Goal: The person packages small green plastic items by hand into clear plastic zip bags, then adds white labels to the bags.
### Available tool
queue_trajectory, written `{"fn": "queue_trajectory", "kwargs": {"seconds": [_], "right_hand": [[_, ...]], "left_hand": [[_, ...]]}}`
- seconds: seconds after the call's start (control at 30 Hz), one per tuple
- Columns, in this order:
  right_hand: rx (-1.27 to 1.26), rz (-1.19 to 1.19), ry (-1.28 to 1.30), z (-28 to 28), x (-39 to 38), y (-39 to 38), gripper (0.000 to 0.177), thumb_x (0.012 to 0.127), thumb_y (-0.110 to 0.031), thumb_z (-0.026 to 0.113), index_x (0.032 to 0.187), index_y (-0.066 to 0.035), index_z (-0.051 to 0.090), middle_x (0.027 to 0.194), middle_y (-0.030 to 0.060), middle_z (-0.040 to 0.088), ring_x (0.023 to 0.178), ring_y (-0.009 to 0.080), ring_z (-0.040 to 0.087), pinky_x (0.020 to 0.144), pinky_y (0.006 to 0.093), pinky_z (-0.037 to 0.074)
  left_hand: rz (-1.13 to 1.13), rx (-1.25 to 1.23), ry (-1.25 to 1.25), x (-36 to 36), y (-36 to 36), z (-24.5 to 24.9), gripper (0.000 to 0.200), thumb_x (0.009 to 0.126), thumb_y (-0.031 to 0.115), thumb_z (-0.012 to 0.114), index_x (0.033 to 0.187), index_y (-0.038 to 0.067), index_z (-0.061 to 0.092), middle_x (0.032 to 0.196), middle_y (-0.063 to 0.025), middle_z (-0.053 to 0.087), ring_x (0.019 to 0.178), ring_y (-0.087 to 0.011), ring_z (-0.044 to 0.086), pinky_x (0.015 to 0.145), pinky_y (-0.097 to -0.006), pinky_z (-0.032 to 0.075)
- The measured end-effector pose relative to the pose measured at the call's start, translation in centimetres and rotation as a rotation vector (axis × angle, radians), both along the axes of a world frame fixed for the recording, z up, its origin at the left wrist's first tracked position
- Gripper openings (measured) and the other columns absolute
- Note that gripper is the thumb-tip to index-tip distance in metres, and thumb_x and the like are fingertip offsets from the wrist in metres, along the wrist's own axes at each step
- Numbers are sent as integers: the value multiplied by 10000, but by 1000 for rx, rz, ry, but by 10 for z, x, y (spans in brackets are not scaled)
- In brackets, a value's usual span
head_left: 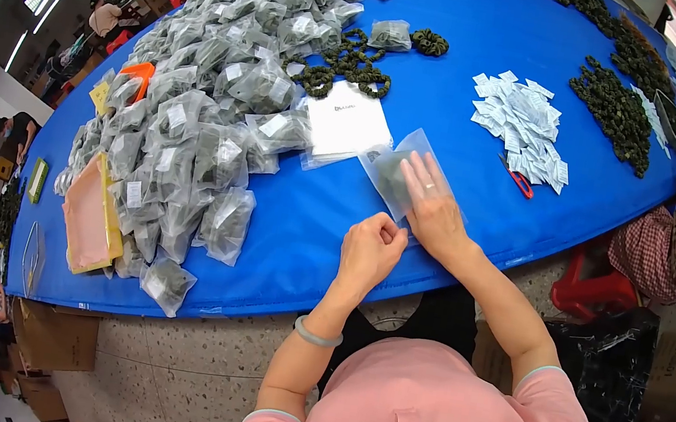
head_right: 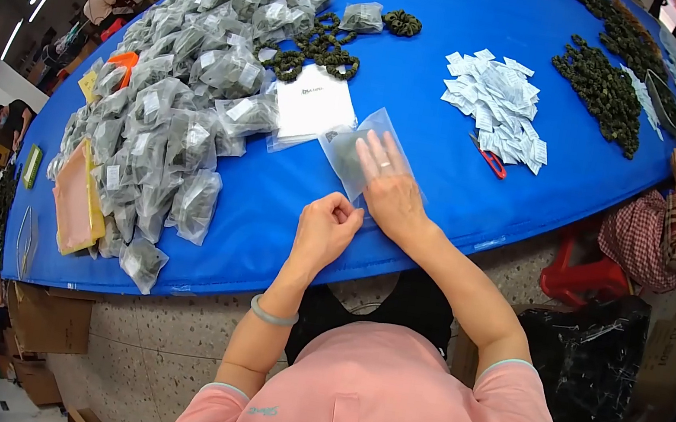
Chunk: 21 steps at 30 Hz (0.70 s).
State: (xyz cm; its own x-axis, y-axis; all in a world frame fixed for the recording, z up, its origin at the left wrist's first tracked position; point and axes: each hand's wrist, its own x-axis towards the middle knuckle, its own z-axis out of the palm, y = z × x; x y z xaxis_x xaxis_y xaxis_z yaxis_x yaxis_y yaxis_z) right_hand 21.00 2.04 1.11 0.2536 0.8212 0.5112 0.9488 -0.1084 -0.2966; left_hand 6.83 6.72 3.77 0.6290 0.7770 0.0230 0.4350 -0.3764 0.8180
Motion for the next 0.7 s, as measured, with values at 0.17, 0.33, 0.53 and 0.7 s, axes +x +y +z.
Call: {"fn": "queue_trajectory", "kwargs": {"seconds": [0.17,0.33,0.53,0.7], "right_hand": [[-19,68,5,15,-30,-45,511,810,35,572,1315,62,500,1425,236,470,1387,409,371,1097,463,376],[-62,47,14,14,-35,-66,526,798,38,585,1317,64,501,1433,235,463,1394,406,362,1105,492,355],[-76,71,34,3,-29,-72,524,823,0,565,1337,57,484,1446,228,452,1395,404,361,1123,512,310],[-107,56,-33,-6,-45,-84,609,807,-1,586,1395,38,432,1474,243,415,1391,450,346,1121,535,294]], "left_hand": [[54,-39,3,-14,-18,-5,214,817,139,676,669,-5,620,542,-43,574,465,-158,469,487,-294,422],[-5,-5,-32,-17,-32,-9,215,803,167,663,658,18,606,531,-70,595,446,-255,526,484,-353,447],[-51,70,39,-21,-52,-11,156,781,139,651,672,37,607,540,-80,601,462,-298,552,488,-385,456],[17,43,-71,-24,-56,-28,106,766,142,644,708,65,601,586,-84,618,499,-302,559,498,-378,457]]}}
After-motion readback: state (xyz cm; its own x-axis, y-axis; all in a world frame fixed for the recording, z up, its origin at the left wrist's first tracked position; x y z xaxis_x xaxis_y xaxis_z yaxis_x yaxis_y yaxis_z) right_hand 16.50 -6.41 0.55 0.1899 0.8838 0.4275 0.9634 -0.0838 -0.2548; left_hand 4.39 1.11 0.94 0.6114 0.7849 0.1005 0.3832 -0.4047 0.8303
